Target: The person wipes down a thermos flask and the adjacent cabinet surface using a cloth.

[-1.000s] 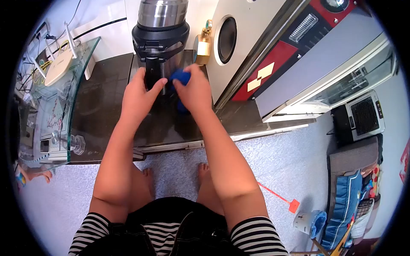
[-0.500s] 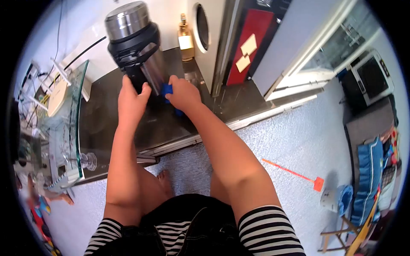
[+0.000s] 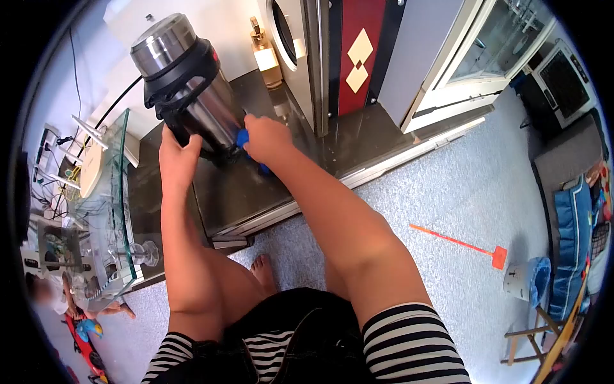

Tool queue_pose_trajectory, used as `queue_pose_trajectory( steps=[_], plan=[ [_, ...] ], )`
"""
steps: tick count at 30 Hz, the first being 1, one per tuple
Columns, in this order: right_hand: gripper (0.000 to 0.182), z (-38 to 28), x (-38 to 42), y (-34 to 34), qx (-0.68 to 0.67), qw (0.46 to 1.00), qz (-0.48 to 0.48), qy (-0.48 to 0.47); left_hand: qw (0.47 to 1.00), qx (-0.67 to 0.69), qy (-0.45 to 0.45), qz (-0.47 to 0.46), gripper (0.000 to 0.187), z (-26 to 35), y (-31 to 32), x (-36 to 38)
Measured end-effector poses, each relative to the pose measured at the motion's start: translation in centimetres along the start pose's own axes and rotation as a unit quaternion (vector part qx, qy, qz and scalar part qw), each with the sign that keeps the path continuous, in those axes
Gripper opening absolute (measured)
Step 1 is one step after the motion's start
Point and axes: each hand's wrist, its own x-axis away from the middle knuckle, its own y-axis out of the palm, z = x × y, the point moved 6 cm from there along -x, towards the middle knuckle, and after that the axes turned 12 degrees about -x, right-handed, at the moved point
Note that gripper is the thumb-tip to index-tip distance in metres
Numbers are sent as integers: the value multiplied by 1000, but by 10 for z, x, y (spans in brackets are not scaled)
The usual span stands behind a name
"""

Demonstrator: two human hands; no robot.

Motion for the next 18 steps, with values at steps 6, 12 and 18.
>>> queue_pose_trajectory(
  steps=[6,12,18],
  plan=[
    [41,-30,1,-36,-11,999,44,17,993,54,-5,105,25,20,-114,12],
    [44,-41,3,-60,-150,970,177,-69,779,551,283,98,48,105,-203,87],
    [42,-51,6,-54,-122,981,146,-38,771,537,334,73,61,93,-202,116]
  ],
)
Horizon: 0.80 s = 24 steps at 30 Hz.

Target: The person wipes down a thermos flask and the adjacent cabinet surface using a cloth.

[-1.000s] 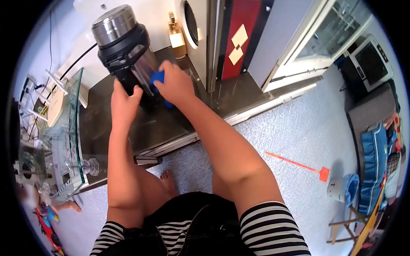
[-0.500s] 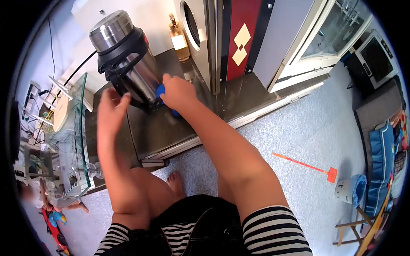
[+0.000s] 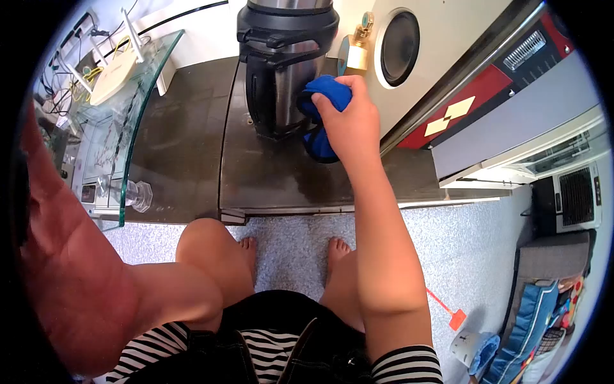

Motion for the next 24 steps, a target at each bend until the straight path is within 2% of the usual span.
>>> queue_pose_trajectory(
  steps=[2,5,6,7,8,9,11,12,13,14,15,16,17,18,19,20,21,23,24],
  plan=[
    [42,6,0,-2,10,1000,16,-13,1000,-9,7,3,65,3,-2,1],
    [55,15,4,-9,30,991,103,-81,1000,-20,18,10,72,4,6,-8],
    [64,25,8,-7,127,991,24,40,999,-29,22,18,75,4,10,-13],
    [77,50,14,-5,163,970,-114,137,999,-36,24,26,77,4,14,-19],
    [78,73,32,5,376,910,-154,85,998,-39,25,33,80,4,18,-25],
    [75,69,48,0,278,941,-165,102,998,-48,28,41,82,1,21,-32],
    [58,-4,68,-55,130,982,-133,-18,996,-66,30,60,87,-8,31,-38],
    [58,-17,82,-83,134,984,-118,-10,992,-93,34,81,86,-11,29,-35],
    [47,-27,105,-131,136,986,-94,16,986,-151,52,40,83,-20,23,-31],
    [36,-33,131,-168,135,987,-79,42,996,-7,-4,87,81,-30,31,-21],
    [19,5,162,-215,7,996,61,68,997,-58,-32,47,79,-41,20,-14],
    [16,54,196,-259,94,981,160,49,992,-111,-55,3,77,-51,9,-6],
    [25,128,235,-301,180,938,172,241,983,-165,-73,-42,75,-61,-2,3],
    [31,224,291,-335,291,911,151,251,905,-401,-115,-91,68,-89,-38,27],
    [35,283,343,-352,382,866,52,318,889,-401,-164,-150,67,-98,-25,37],
    [37,343,394,-378,381,832,64,398,866,-403,-211,-210,67,-107,-12,49],
    [40,372,424,-386,388,801,54,452,910,-169,-262,-274,72,-102,38,58],
    [41,415,468,-375,421,812,69,399,866,-277,-321,-264,79,-116,51,91],
    [41,432,482,-363,408,815,59,408,846,-302,-345,-273,78,-122,53,103]
  ],
)
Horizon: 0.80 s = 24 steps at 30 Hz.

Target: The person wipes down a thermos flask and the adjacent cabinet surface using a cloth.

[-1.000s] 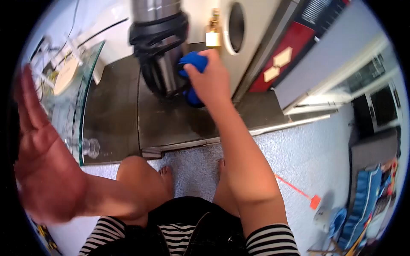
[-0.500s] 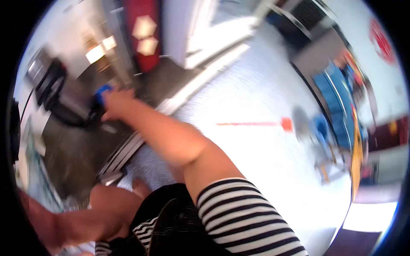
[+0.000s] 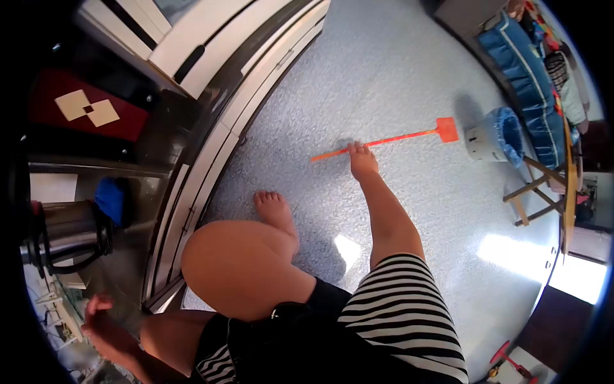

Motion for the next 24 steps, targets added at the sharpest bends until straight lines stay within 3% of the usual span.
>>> queue_pose_trajectory(
  steps=[2,3,5,7,9,10,12,13,14,15,16,18,20,21,22,24],
  plan=[
    [39,-22,-4,16,182,953,158,-182,998,-13,-64,24,75,-5,17,0],
    [39,-29,-10,18,174,953,152,-194,991,-16,-118,57,71,-11,20,2],
    [31,-38,-17,33,139,983,-111,-41,993,34,-100,52,61,-13,30,3],
    [22,-63,-2,41,79,972,-209,-72,993,66,-92,23,60,-14,49,5],
    [20,-149,11,-20,-31,971,-157,-177,964,146,-221,25,47,-18,89,-5],
    [18,-202,19,-60,-103,961,-108,-233,974,155,-158,-57,54,8,122,-27],
    [18,-312,47,-143,-204,921,-60,-327,971,154,-146,-107,77,18,180,-42],
    [19,-358,66,-180,-233,900,-61,-362,970,84,-142,-179,65,33,199,-50],
    [21,-396,87,-207,-286,867,-74,-401,962,198,-78,-173,63,39,221,-64],
    [22,-425,109,-228,-339,829,-91,-435,903,363,-192,-126,57,56,220,-64],
    [25,-437,123,-237,-291,851,-115,-421,874,460,-149,-48,46,87,196,-62],
    [27,-429,140,-250,-277,869,-138,-385,877,469,-102,18,41,87,135,-50],
    [22,-389,155,-244,-224,885,-109,-394,876,464,24,130,34,81,57,-36],
    [20,-364,161,-239,-234,877,-98,-408,867,462,-58,180,32,60,11,-19],
    [18,-345,163,-239,-244,869,-87,-422,845,477,-34,239,29,34,-29,-5],
    [17,-333,170,-245,-209,852,-64,-475,828,461,-76,309,30,-13,-91,31]
  ],
)
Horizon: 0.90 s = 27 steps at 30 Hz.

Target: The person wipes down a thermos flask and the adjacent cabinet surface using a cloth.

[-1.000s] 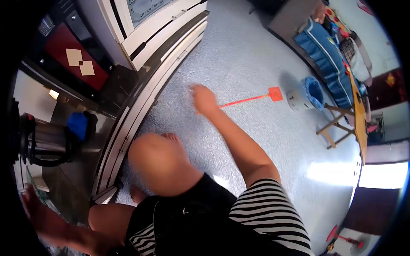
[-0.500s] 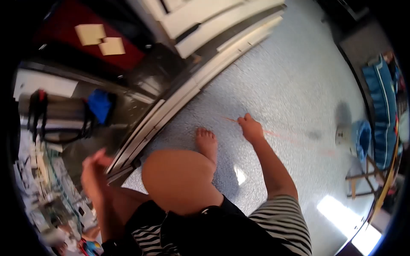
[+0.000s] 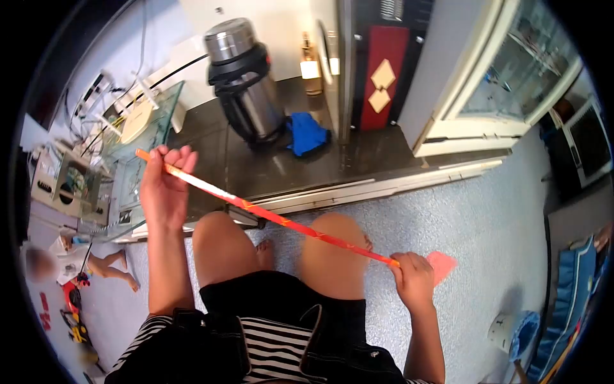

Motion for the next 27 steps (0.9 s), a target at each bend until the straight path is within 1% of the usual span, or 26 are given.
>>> queue_pose_trajectory(
  steps=[1,2,3,4,5,6,7,8,9,10,11,12,13,14,15,16,17,18,19,20,21,23,24,25,26,27],
  plan=[
    [17,-10,-4,0,42,998,-1,-51,999,-19,-15,37,34,7,-26,3],
    [17,-19,-12,1,41,997,-5,-61,997,-57,-26,45,41,11,-46,9],
    [22,-36,-25,-2,48,996,-14,-76,994,-93,-39,50,49,10,-62,17],
    [27,-53,-35,-2,56,994,-25,-87,994,-91,-39,54,49,7,-70,25],
    [27,-65,-46,-2,60,994,-28,-92,991,-86,-43,92,56,1,-80,33],
    [33,-78,-61,-1,27,995,-16,-92,987,-79,-45,130,63,-8,-92,42],
    [39,-90,-79,1,-7,996,-7,-93,980,-139,-61,129,69,-23,-105,54],
    [48,-106,-97,7,1,990,5,-138,970,-184,-93,125,66,-39,-109,67],
    [58,-123,-116,16,6,984,16,-180,971,-218,-57,82,58,-55,-111,82],
    [61,-152,-137,22,-15,974,23,-223,966,-254,-14,50,47,-70,-106,96],
    [64,-183,-158,30,-37,963,29,-264,926,-376,-13,19,37,-65,-84,109],
    [65,-206,-176,45,-85,949,38,-301,913,-399,-14,-85,29,-78,-69,124],
    [65,-229,-194,60,-132,930,48,-340,926,-342,11,-159,23,-92,-54,136],
    [65,-248,-212,82,-122,922,48,-365,924,-324,18,-204,20,-107,-42,151],
    [66,-261,-226,106,-109,914,49,-387,857,-434,-17,-276,18,-113,-21,159],
    [62,-266,-240,137,-85,913,14,-399,807,-457,-32,-373,19,-116,0,168],
    [59,-264,-249,165,-62,911,-20,-408,786,-441,2,-434,21,-122,13,177],
    [59,-259,-254,180,-60,912,-19,-404,770,-437,33,-463,22,-121,25,184],
    [56,-253,-259,197,7,921,-52,-386,753,-432,64,-493,23,-119,33,189],
    [54,-244,-259,209,74,925,-85,-362,751,-427,62,-500,23,-119,32,191],
    [54,-240,-254,203,79,929,-85,-351,746,-427,70,-506,23,-118,33,191],
    [50,-233,-234,162,-7,943,-27,-331,742,-415,81,-520,24,-122,35,190],
    [48,-226,-221,141,-28,949,-14,-313,750,-433,51,-498,24,-126,26,184],
    [46,-213,-208,117,-34,957,-17,-287,755,-453,22,-474,24,-130,17,175],
    [44,-198,-193,92,-43,964,-20,-262,757,-461,19,-462,23,-129,11,166],
    [42,-179,-176,68,-14,968,5,-250,755,-457,21,-470,23,-128,8,161]
  ],
)
